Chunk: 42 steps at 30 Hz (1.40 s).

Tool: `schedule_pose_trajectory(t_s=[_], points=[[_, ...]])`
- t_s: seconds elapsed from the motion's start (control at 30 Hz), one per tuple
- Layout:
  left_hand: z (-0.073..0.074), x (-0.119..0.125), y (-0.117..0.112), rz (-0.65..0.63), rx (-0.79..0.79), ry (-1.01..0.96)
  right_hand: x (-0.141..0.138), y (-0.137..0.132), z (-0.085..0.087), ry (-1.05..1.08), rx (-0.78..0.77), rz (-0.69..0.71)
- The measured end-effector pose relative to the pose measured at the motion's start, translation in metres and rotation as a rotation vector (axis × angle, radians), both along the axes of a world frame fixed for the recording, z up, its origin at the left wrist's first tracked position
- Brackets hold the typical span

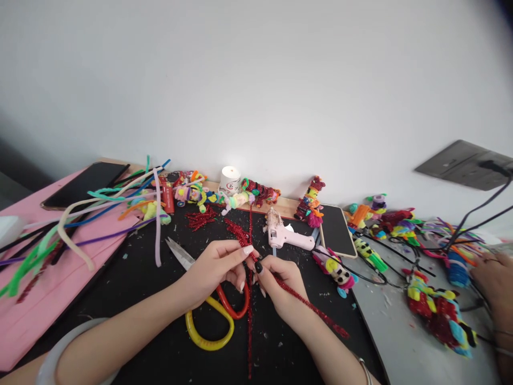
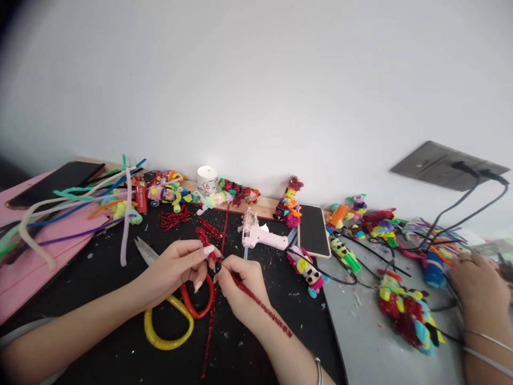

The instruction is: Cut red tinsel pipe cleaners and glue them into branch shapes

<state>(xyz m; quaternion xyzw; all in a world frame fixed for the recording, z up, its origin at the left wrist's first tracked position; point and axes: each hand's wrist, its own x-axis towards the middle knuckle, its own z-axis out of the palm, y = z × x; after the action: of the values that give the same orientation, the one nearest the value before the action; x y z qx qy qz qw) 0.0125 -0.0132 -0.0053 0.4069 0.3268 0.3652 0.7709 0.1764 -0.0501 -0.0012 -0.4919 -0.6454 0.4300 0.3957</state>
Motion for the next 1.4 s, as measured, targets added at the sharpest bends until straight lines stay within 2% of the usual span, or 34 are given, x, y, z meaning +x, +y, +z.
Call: schedule_pose_trajectory(t_s=[0.23, 0.43, 0.63, 0.77, 0.87, 0.97, 1.13, 1.3, 1.4], points=[[-0.006, 0.001, -0.002, 0.062, 0.053, 0.098, -0.003, -0.001, 0.001, -0.099, 0.074, 0.045], [-0.002, -0.003, 0.003, 0.085, 0.136, 0.140, -0.001, 0.000, 0.000, 0.150, -0.075, 0.003], [0.002, -0.011, 0.008, -0.170, 0.110, 0.178, 0.004, 0.004, -0.009, 0.395, -0.175, -0.052], [0.004, -0.015, 0.007, -0.382, 0.068, 0.158, 0.004, 0.005, -0.011, 0.479, -0.210, -0.020], [0.005, -0.016, 0.005, -0.563, 0.037, 0.090, 0.002, 0.003, -0.007, 0.450, -0.245, 0.030], [0.007, -0.017, 0.004, -0.686, 0.007, 0.072, 0.000, -0.001, -0.004, 0.434, -0.291, 0.095], [0.011, -0.021, 0.005, -0.859, -0.050, 0.084, 0.002, -0.004, -0.005, 0.460, -0.386, 0.255], [0.016, -0.024, 0.003, -1.007, -0.131, 0.154, 0.003, -0.002, -0.001, 0.339, -0.416, 0.398], [0.017, -0.024, 0.002, -1.054, -0.139, 0.153, 0.003, -0.002, 0.004, 0.271, -0.419, 0.459]])
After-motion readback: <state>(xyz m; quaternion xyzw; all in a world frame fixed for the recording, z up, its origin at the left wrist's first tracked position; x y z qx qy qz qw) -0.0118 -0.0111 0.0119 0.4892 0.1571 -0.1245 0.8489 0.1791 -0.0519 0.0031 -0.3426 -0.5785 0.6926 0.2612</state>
